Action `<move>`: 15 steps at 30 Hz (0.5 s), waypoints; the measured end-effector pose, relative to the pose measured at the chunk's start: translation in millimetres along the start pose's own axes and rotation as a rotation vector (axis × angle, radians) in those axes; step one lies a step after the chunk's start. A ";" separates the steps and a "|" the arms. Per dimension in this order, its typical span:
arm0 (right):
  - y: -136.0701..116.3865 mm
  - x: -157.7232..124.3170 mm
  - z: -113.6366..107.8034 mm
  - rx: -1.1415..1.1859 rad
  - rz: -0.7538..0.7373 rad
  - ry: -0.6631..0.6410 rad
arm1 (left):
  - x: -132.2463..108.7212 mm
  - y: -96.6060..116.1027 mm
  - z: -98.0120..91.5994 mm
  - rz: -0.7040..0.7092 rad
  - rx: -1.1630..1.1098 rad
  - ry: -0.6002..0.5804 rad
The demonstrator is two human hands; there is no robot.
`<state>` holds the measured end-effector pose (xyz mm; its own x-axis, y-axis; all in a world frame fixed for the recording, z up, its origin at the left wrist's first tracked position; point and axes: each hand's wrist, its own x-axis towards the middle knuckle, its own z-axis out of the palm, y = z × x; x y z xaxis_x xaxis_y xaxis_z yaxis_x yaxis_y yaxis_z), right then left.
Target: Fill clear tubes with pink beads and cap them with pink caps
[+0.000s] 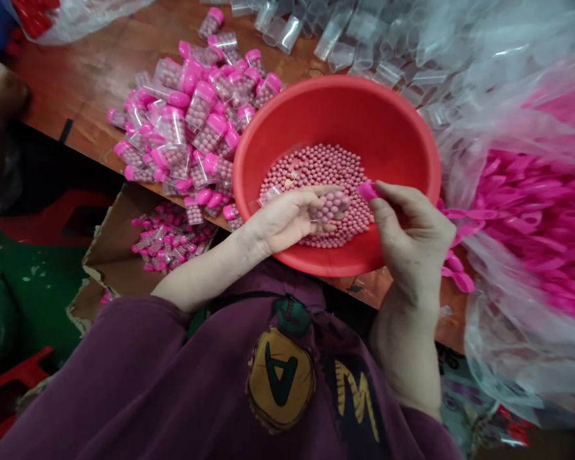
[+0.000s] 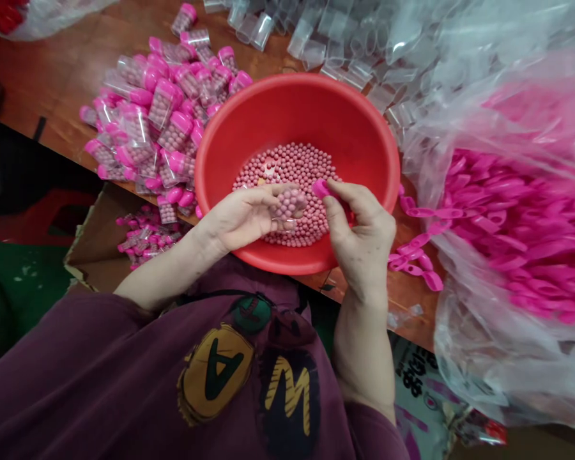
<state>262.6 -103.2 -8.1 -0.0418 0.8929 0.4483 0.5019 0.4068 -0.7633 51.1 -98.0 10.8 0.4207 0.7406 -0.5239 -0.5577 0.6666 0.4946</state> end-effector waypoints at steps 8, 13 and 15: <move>-22.3 4.5 14.7 0.010 -0.014 -0.093 | 0.6 -2.7 1.9 0.080 -0.048 -0.029; -16.1 10.3 7.1 -0.132 -0.157 -0.202 | 1.4 -1.6 3.8 0.041 0.001 0.046; -10.0 11.8 1.4 -0.240 -0.203 -0.229 | 2.2 0.2 5.5 0.015 -0.003 0.087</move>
<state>255.8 -96.5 4.1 -0.3396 0.8299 0.4426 0.6505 0.5471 -0.5268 55.9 -95.8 13.6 0.3490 0.7403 -0.5746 -0.5656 0.6553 0.5007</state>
